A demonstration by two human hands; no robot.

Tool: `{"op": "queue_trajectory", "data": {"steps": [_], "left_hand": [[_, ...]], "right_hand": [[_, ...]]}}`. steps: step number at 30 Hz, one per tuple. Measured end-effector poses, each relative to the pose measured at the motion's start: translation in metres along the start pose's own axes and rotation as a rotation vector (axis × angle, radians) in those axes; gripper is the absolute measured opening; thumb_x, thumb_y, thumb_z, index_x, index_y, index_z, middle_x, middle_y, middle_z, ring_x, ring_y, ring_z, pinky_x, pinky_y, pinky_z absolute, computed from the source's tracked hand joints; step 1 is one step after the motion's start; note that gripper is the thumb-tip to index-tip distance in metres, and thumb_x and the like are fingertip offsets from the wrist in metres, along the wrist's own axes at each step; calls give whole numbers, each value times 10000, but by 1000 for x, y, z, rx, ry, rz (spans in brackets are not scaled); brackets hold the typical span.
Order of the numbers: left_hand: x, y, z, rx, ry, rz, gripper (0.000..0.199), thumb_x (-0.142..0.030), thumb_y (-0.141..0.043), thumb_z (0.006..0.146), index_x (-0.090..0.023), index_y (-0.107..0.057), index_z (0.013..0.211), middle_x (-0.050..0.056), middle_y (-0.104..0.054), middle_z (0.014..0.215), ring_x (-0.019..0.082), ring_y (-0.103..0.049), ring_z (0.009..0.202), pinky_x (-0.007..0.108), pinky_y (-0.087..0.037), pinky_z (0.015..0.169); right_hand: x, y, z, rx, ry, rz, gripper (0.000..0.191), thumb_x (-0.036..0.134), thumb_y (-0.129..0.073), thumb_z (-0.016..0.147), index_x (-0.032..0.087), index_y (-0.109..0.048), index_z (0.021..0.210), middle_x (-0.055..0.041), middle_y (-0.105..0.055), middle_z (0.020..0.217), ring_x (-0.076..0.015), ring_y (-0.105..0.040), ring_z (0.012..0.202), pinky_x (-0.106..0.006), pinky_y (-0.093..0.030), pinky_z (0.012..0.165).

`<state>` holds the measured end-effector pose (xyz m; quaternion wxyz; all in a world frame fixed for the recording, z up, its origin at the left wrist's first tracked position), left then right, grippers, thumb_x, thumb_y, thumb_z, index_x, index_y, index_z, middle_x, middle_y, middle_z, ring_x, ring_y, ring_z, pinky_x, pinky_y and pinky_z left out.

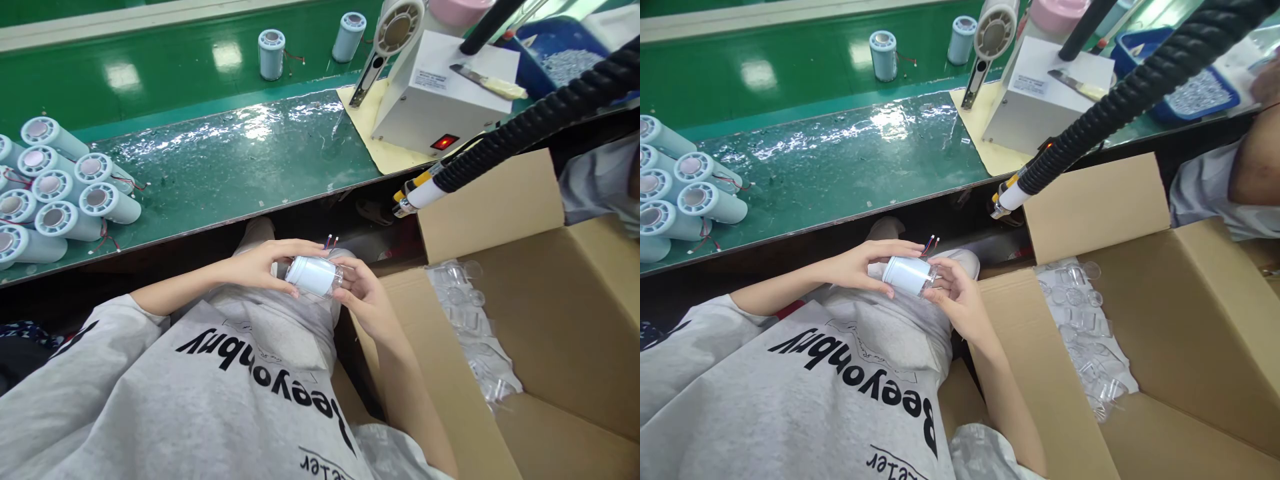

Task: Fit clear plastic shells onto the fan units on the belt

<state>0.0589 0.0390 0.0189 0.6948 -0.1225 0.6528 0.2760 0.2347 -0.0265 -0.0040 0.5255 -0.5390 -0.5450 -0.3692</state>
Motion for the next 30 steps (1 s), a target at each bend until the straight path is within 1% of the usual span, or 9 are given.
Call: {"op": "queue_trajectory", "data": {"steps": [3,6,9,15,19,22,25,28,30], "left_hand": [[-1,1,0,-2,-28,4,742,-314,-864,777,-310,-580,1464,124,-486,1601,295,-470,1485,407,-494,1139],[-2,1,-1,-1,-37,15,737,-315,-861,781,-308,-582,1463,125,-499,1591,291,-466,1488,426,-452,1181],[-3,1,-2,5,-41,38,744,-331,-864,777,-303,-580,1464,129,-500,1589,292,-472,1483,438,-435,1195],[-6,0,-2,5,-72,54,741,-333,-861,783,-289,-580,1467,135,-507,1583,285,-481,1477,433,-408,1214],[-7,0,-2,18,-86,62,729,-330,-857,786,-286,-586,1461,139,-516,1575,294,-494,1465,457,-390,1222],[-8,0,-2,21,-119,69,726,-329,-855,789,-287,-584,1461,141,-514,1576,295,-497,1461,459,-387,1221],[-9,-1,-1,16,-92,71,672,-334,-846,796,-279,-616,1425,139,-560,1532,299,-527,1426,445,-440,1171],[-11,-4,-1,7,-17,68,600,-342,-812,819,-245,-636,1385,147,-629,1424,292,-599,1317,389,-538,1026],[-12,-5,-2,-6,40,53,598,-350,-802,818,-230,-628,1377,144,-642,1379,278,-629,1238,348,-564,934]], "right_hand": [[-2,-1,2,-9,-41,29,529,596,-847,766,275,-622,1121,-35,-723,970,-163,-670,746,-290,-614,673],[-7,-2,2,-14,-97,54,536,624,-832,763,266,-602,1089,-9,-696,863,-171,-679,712,-303,-633,626],[-12,-4,3,-26,-146,72,580,681,-808,749,255,-579,1068,4,-682,807,-174,-691,627,-312,-631,556],[-20,-12,4,-10,-260,108,697,848,-708,702,224,-546,966,11,-663,658,-181,-665,485,-270,-546,418],[-21,-19,4,13,-316,144,735,911,-640,689,224,-521,918,5,-661,569,-173,-628,424,-247,-511,382],[-21,-24,4,42,-368,176,757,933,-602,689,212,-554,915,-5,-663,546,-153,-585,374,-237,-494,364],[-24,-28,3,104,-426,199,774,939,-555,718,193,-614,915,-6,-644,534,-141,-547,344,-238,-464,331],[-30,-30,0,171,-458,172,827,974,-441,753,183,-634,898,-9,-615,520,-151,-553,356,-244,-456,321],[-32,-25,-1,138,-376,90,856,982,-365,780,184,-629,939,-23,-633,555,-176,-602,409,-272,-510,368]]}}
Point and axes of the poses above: each hand's wrist, its own z-axis towards the middle knuckle, its own y-axis out of the back of the hand, x = y × z, the point moved 6 cm from there along z, towards the middle knuckle
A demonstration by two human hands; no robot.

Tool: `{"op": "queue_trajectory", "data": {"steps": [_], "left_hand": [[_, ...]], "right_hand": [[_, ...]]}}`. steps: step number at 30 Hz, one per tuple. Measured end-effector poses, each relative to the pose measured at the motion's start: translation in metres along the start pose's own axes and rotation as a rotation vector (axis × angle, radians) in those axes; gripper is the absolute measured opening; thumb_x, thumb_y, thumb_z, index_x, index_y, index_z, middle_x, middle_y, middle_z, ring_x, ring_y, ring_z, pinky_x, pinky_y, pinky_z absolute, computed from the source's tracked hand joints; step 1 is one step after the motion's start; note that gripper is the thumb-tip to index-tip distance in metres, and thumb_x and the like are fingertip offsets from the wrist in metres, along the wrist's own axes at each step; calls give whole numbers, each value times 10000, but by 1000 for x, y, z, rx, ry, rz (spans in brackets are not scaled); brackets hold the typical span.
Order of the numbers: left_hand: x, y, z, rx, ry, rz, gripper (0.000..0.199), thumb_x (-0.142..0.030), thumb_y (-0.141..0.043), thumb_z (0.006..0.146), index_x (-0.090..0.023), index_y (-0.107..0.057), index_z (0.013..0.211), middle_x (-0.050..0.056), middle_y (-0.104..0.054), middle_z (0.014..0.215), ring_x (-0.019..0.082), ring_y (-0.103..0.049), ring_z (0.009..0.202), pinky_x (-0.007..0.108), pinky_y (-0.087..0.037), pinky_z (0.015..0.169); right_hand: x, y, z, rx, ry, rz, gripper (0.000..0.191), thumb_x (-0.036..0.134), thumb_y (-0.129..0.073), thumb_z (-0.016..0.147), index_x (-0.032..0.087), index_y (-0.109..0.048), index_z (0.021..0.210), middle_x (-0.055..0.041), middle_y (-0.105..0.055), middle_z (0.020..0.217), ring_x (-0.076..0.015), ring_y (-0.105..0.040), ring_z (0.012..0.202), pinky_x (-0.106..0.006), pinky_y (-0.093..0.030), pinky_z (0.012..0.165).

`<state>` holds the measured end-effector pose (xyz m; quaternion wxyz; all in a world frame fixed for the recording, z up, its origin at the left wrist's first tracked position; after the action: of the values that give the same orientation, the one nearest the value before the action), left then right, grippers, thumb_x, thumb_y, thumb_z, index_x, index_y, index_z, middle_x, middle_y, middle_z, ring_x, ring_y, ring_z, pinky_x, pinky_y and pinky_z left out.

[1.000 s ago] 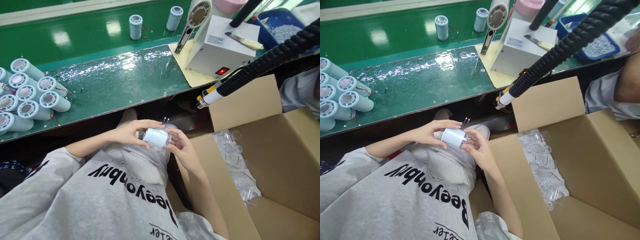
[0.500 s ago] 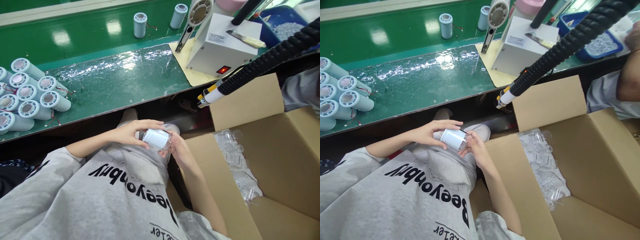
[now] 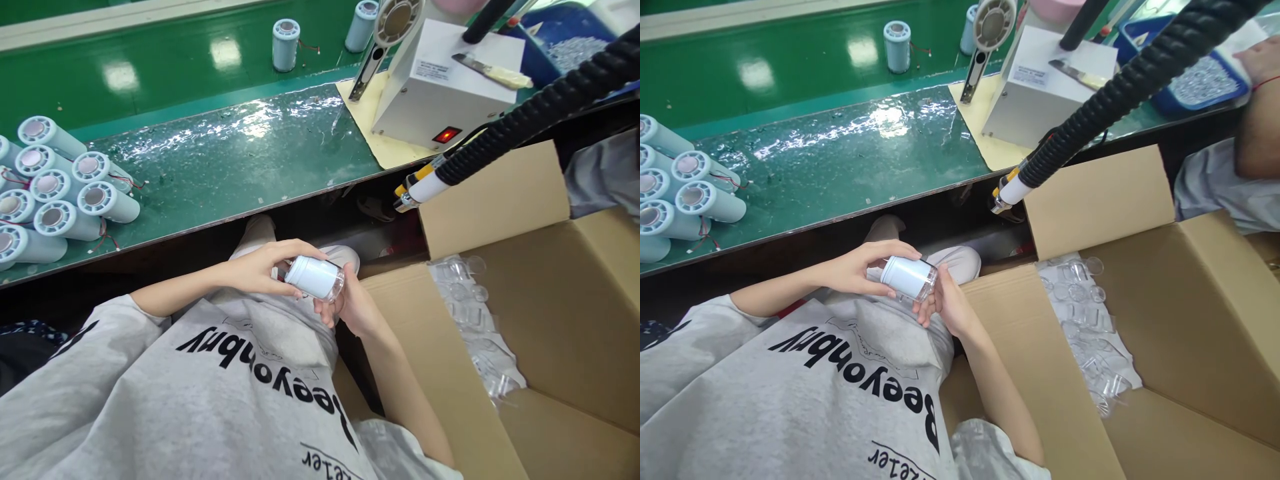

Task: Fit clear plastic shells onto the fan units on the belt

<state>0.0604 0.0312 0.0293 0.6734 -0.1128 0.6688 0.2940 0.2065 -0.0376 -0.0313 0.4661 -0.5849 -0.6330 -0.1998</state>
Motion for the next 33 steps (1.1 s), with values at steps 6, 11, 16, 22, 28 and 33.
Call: {"op": "queue_trajectory", "data": {"steps": [6,11,16,22,28,33], "left_hand": [[8,-2,-5,-40,185,-155,631,-427,-785,826,-225,-582,1388,101,-677,1210,176,-669,919,262,-554,732],[9,-2,-3,2,169,-172,732,-447,-824,796,-241,-562,1448,111,-694,1271,203,-702,975,287,-568,797],[1,-1,-2,63,52,-111,731,-332,-839,796,-296,-567,1474,107,-544,1550,284,-550,1387,358,-499,1079],[14,-7,-6,94,149,-322,772,-264,-798,833,-305,-482,1536,110,-512,1581,246,-617,1325,337,-525,1062],[37,-22,-15,63,299,-428,768,-288,-794,820,-292,-496,1527,119,-644,1432,201,-720,1069,295,-588,874],[45,17,-18,-33,528,-200,514,-470,-770,822,-322,-667,1304,0,-762,1086,133,-699,793,216,-558,682]], "right_hand": [[32,11,-26,-219,865,-516,689,529,-814,837,356,-482,1416,-104,-488,1568,-318,-600,1327,-527,-550,1072],[37,11,-34,-190,947,-651,471,215,-759,903,382,-631,1323,-49,-626,1441,-291,-611,1322,-517,-535,1097],[18,16,-19,-155,488,-200,630,634,-784,817,301,-636,1331,-93,-681,1352,-304,-674,1215,-454,-610,982],[7,20,-19,-169,380,-116,606,526,-895,732,312,-708,1268,-58,-744,1220,-281,-725,1069,-459,-624,955],[-9,4,-11,-177,263,-77,723,646,-863,692,288,-697,1298,-74,-717,1288,-284,-724,1038,-427,-635,888],[-13,49,-20,-224,249,-182,613,686,-663,859,255,-690,1294,-80,-733,1224,-227,-733,929,-388,-625,836]]}}
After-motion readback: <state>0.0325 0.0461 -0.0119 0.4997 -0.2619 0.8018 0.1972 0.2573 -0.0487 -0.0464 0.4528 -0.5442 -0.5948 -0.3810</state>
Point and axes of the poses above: each hand's wrist, its own z-axis towards the middle knuckle, its own y-axis out of the back of the hand, x = y × z, the point moved 6 cm from there along z, towards the middle knuckle
